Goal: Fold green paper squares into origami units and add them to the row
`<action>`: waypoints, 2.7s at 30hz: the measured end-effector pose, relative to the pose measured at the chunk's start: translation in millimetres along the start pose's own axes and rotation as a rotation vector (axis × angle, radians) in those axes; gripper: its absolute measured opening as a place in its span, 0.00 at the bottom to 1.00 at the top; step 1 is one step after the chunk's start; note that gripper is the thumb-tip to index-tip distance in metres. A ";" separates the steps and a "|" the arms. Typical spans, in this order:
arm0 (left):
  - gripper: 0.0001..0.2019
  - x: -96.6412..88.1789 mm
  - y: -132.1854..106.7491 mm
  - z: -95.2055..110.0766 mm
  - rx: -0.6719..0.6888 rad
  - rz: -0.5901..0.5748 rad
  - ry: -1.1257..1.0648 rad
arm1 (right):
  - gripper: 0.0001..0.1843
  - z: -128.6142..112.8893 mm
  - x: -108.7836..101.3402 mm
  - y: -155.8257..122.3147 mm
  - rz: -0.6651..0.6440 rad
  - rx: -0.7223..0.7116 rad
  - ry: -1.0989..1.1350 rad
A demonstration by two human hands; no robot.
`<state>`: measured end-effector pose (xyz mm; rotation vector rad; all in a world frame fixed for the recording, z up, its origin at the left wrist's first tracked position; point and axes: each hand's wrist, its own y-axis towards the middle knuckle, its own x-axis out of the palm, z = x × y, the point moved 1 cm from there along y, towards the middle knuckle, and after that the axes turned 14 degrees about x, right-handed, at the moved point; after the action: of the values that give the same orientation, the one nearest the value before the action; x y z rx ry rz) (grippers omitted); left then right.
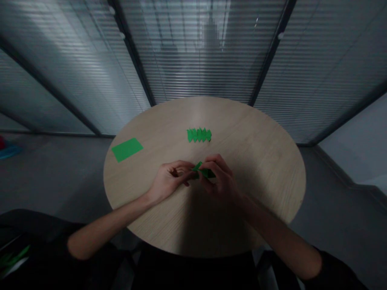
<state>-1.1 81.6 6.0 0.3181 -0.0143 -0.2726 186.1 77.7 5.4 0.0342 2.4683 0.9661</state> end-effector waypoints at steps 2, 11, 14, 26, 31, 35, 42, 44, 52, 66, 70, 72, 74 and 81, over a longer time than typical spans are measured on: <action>0.12 0.2 0.8 0.6 -0.025 -0.009 0.001 | 0.10 1.0 0.1 -1.0 -0.020 -0.007 -0.003; 0.11 -1.8 2.0 3.5 -0.028 -0.075 0.064 | 0.15 1.0 -2.1 -3.5 -0.057 -0.026 0.022; 0.10 -1.0 0.7 2.2 -0.019 -0.084 0.067 | 0.15 0.7 -1.9 -4.5 -0.042 -0.024 0.018; 0.10 -2.8 -0.8 -0.9 0.074 -0.141 0.216 | 0.15 -2.7 -3.9 -3.9 -0.081 -0.071 0.002; 0.10 -4.8 -1.9 -4.0 0.133 -0.106 0.310 | 0.18 -2.1 -2.5 -4.4 -0.079 -0.074 0.007; 0.11 -5.2 -2.4 -4.0 0.143 -0.112 0.327 | 0.17 -3.6 -2.9 -3.6 -0.070 -0.082 -0.010; 0.07 -6.7 -0.8 -1.9 0.192 -0.077 0.349 | 0.13 -2.7 -5.3 -2.6 0.026 -0.086 -0.117; 0.07 -7.2 -0.6 -2.6 0.202 -0.077 0.358 | 0.13 -1.3 -5.2 -2.3 0.040 -0.091 -0.139; 0.04 -7.1 -1.2 -2.4 0.233 -0.080 0.399 | 0.13 1.1 -3.7 1.2 0.028 -0.184 -0.158; 0.05 -6.0 -0.6 -2.1 0.238 -0.058 0.371 | 0.13 0.9 -4.5 -3.2 0.034 -0.228 -0.239; 0.06 -6.5 0.3 -1.0 0.214 -0.065 0.404 | 0.13 0.5 -6.7 -1.9 0.067 -0.191 -0.274; 0.07 -6.9 0.3 -1.3 0.209 -0.063 0.406 | 0.13 0.1 -7.7 -0.8 0.090 -0.167 -0.278; 0.08 -7.1 0.3 -2.0 0.202 -0.057 0.392 | 0.12 -0.4 -8.5 0.1 0.109 -0.151 -0.274; 0.12 -5.8 -0.2 -1.4 0.192 -0.055 0.370 | 0.09 0.9 -8.4 1.4 0.104 -0.132 -0.254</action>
<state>-6.6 83.5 4.8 0.5567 0.3353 -0.2640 193.7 77.7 9.3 0.2295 2.1846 1.0946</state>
